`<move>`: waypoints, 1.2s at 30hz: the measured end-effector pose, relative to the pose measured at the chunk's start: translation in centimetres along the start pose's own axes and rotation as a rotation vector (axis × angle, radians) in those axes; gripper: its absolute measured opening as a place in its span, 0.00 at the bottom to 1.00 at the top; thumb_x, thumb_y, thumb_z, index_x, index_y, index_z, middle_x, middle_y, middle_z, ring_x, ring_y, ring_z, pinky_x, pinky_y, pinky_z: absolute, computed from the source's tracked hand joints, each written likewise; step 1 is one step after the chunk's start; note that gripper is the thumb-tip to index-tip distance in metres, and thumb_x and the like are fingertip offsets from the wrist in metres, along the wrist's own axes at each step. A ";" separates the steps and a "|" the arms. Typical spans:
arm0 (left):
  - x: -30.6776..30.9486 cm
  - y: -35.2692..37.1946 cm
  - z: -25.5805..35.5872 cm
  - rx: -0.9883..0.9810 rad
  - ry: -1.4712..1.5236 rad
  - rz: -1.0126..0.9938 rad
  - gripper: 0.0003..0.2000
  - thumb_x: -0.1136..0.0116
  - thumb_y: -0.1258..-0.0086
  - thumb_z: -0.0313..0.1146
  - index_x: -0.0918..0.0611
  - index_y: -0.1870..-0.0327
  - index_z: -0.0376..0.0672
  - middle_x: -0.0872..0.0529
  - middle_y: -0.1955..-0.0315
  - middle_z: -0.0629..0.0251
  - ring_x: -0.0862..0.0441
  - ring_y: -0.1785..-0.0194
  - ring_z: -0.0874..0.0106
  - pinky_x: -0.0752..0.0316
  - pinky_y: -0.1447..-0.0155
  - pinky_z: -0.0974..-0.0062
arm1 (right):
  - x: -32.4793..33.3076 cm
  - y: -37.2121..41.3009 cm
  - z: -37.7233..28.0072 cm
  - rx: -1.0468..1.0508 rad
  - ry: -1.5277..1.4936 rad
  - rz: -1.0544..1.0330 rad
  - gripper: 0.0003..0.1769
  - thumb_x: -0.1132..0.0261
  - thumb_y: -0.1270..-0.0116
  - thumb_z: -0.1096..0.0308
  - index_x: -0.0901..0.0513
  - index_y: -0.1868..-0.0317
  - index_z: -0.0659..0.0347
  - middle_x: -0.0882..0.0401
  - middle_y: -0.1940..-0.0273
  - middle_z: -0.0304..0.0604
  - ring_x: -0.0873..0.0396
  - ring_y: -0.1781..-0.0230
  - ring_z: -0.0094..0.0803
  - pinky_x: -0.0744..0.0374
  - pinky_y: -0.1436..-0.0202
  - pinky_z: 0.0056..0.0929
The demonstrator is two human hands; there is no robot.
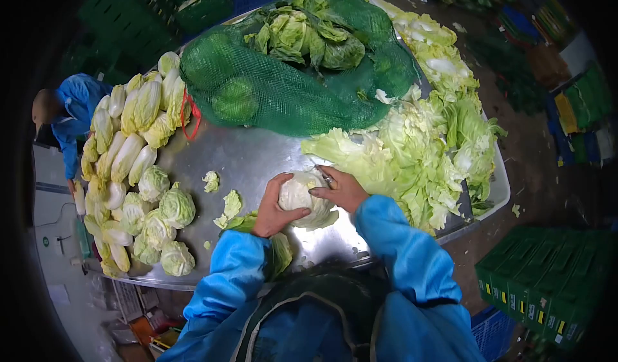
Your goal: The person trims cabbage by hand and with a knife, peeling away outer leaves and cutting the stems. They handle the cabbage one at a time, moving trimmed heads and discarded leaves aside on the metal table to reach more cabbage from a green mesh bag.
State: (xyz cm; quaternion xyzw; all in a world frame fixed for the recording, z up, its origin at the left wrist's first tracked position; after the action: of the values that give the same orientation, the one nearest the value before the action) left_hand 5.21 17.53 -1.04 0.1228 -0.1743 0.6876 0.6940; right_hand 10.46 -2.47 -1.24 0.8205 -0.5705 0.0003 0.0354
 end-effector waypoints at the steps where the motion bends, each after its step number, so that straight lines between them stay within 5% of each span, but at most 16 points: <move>1: 0.3 -0.4 -0.5 -0.043 0.035 -0.068 0.39 0.23 0.57 0.38 0.29 0.41 0.37 0.28 0.44 0.52 0.30 0.38 0.58 0.35 0.34 0.66 | 0.0 -0.7 0.2 -0.058 -0.018 -0.088 0.26 0.31 0.39 0.65 0.25 0.44 0.70 0.19 0.56 0.49 0.23 0.57 0.27 0.24 0.53 0.26; 3: 1.2 -1.2 -1.3 -0.010 0.096 -0.132 0.39 0.23 0.57 0.37 0.29 0.40 0.38 0.28 0.43 0.53 0.31 0.37 0.59 0.36 0.33 0.66 | -0.1 -1.6 0.3 -0.118 -0.036 -0.190 0.22 0.33 0.37 0.69 0.24 0.45 0.68 0.17 0.61 0.44 0.23 0.64 0.20 0.24 0.61 0.22; 5: 1.6 -1.8 -1.7 0.030 0.158 -0.210 0.39 0.23 0.56 0.36 0.29 0.39 0.39 0.28 0.42 0.54 0.32 0.36 0.60 0.38 0.32 0.67 | 0.2 -1.9 0.3 0.001 0.293 -0.061 0.19 0.32 0.38 0.64 0.21 0.51 0.68 0.16 0.62 0.51 0.17 0.62 0.36 0.21 0.56 0.29; 9: 2.0 -3.4 -0.1 -0.042 0.103 -0.420 0.39 0.24 0.54 0.32 0.30 0.37 0.41 0.30 0.40 0.58 0.35 0.34 0.64 0.42 0.30 0.69 | 1.8 -3.4 4.1 -0.101 0.272 0.135 0.15 0.33 0.38 0.64 0.20 0.59 0.69 0.16 0.72 0.48 0.17 0.71 0.38 0.20 0.65 0.31; 11: 2.2 -3.6 -0.1 -0.066 0.074 -0.510 0.38 0.25 0.53 0.29 0.30 0.36 0.42 0.31 0.39 0.61 0.37 0.32 0.67 0.44 0.29 0.71 | 3.2 -4.0 5.4 -0.515 0.087 0.300 0.15 0.33 0.39 0.63 0.20 0.63 0.69 0.18 0.77 0.48 0.18 0.75 0.41 0.21 0.68 0.33; 13: 2.5 -3.4 -1.3 -0.002 0.138 -0.441 0.37 0.27 0.50 0.29 0.31 0.35 0.44 0.30 0.39 0.62 0.35 0.34 0.69 0.42 0.30 0.72 | 4.4 -3.8 5.8 -0.629 0.052 0.285 0.18 0.32 0.40 0.61 0.21 0.59 0.69 0.17 0.75 0.49 0.18 0.77 0.38 0.22 0.71 0.32; 14: 2.7 -3.2 -1.3 0.001 0.136 -0.435 0.37 0.27 0.50 0.29 0.31 0.35 0.44 0.30 0.39 0.62 0.35 0.34 0.69 0.42 0.30 0.72 | 4.4 -3.8 5.7 -0.307 0.252 0.371 0.20 0.31 0.41 0.60 0.21 0.56 0.68 0.17 0.75 0.48 0.20 0.79 0.35 0.23 0.75 0.31; 16: 3.2 -2.8 -1.7 0.323 0.519 -0.324 0.36 0.30 0.46 0.30 0.32 0.34 0.44 0.28 0.40 0.63 0.32 0.36 0.71 0.40 0.31 0.73 | 4.5 -3.0 5.6 0.241 0.514 0.494 0.27 0.29 0.41 0.60 0.25 0.47 0.66 0.18 0.72 0.43 0.27 0.86 0.23 0.31 0.84 0.24; 17: 3.2 -2.8 -1.8 0.324 0.520 -0.323 0.36 0.30 0.46 0.30 0.32 0.34 0.44 0.28 0.40 0.63 0.32 0.36 0.71 0.40 0.31 0.73 | 4.1 -2.1 3.8 0.241 0.514 0.492 0.27 0.29 0.41 0.60 0.25 0.47 0.66 0.18 0.72 0.43 0.27 0.86 0.23 0.31 0.84 0.24; 20: 2.8 -3.6 -2.4 0.333 0.533 -0.264 0.33 0.33 0.43 0.30 0.32 0.34 0.43 0.25 0.44 0.63 0.29 0.39 0.71 0.38 0.33 0.74 | 1.1 0.3 0.0 -0.288 -0.102 0.146 0.28 0.28 0.40 0.66 0.28 0.42 0.64 0.23 0.73 0.37 0.36 0.84 0.15 0.37 0.84 0.19; 23: 2.4 -4.4 -3.2 0.332 0.466 -0.201 0.30 0.33 0.40 0.29 0.31 0.36 0.41 0.21 0.48 0.61 0.25 0.45 0.71 0.31 0.38 0.74 | -1.5 0.9 -2.2 -0.457 -0.173 -0.031 0.30 0.31 0.38 0.61 0.29 0.38 0.61 0.26 0.80 0.33 0.37 0.88 0.17 0.37 0.85 0.19; 26: 2.1 -4.3 -4.7 0.420 0.558 -0.131 0.26 0.40 0.33 0.40 0.30 0.35 0.43 0.21 0.46 0.59 0.23 0.44 0.67 0.28 0.39 0.73 | -1.6 -0.3 -0.4 -0.349 -0.113 -0.020 0.30 0.32 0.37 0.59 0.29 0.38 0.61 0.28 0.81 0.32 0.37 0.89 0.17 0.37 0.85 0.19; 28: 1.0 -3.1 -5.2 0.759 0.993 -0.165 0.29 0.55 0.29 0.56 0.31 0.34 0.46 0.22 0.43 0.57 0.22 0.42 0.62 0.26 0.40 0.67 | -1.2 -0.9 -2.5 -0.334 -0.074 -0.040 0.29 0.32 0.37 0.60 0.28 0.38 0.61 0.30 0.82 0.31 0.37 0.89 0.17 0.37 0.85 0.19; 29: 0.6 -2.5 -4.5 0.752 0.990 -0.166 0.29 0.55 0.29 0.56 0.31 0.34 0.46 0.22 0.43 0.57 0.22 0.42 0.62 0.26 0.40 0.67 | -0.9 -1.0 -3.6 -0.336 -0.034 -0.065 0.29 0.31 0.37 0.60 0.27 0.38 0.61 0.32 0.83 0.31 0.37 0.89 0.17 0.37 0.85 0.19; 31: -0.4 -1.2 -2.1 0.813 1.261 -0.096 0.36 0.69 0.31 0.66 0.32 0.32 0.49 0.26 0.38 0.57 0.25 0.39 0.56 0.28 0.39 0.53 | 0.1 -1.1 -4.7 -0.329 -0.101 -0.071 0.29 0.31 0.37 0.60 0.27 0.39 0.61 0.32 0.83 0.30 0.37 0.89 0.16 0.38 0.85 0.19; 36: -1.4 0.2 1.5 0.851 1.382 -0.115 0.38 0.71 0.33 0.69 0.34 0.31 0.50 0.30 0.34 0.59 0.31 0.34 0.53 0.35 0.37 0.39 | 1.2 0.5 -6.7 -0.335 -0.037 -0.095 0.30 0.30 0.39 0.61 0.27 0.39 0.62 0.29 0.80 0.30 0.35 0.85 0.15 0.36 0.83 0.18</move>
State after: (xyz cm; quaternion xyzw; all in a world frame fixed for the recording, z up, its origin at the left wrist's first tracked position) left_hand 4.92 15.62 -0.27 -0.0673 0.5764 0.5787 0.5730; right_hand 10.67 -3.41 5.53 0.8291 -0.5236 -0.1114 0.1613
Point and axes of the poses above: each hand's wrist, its own y-axis away from the middle knuckle, its own x-axis out of the back of the hand, z = x × y, the point moved 2 cm from there along -y, towards the middle knuckle
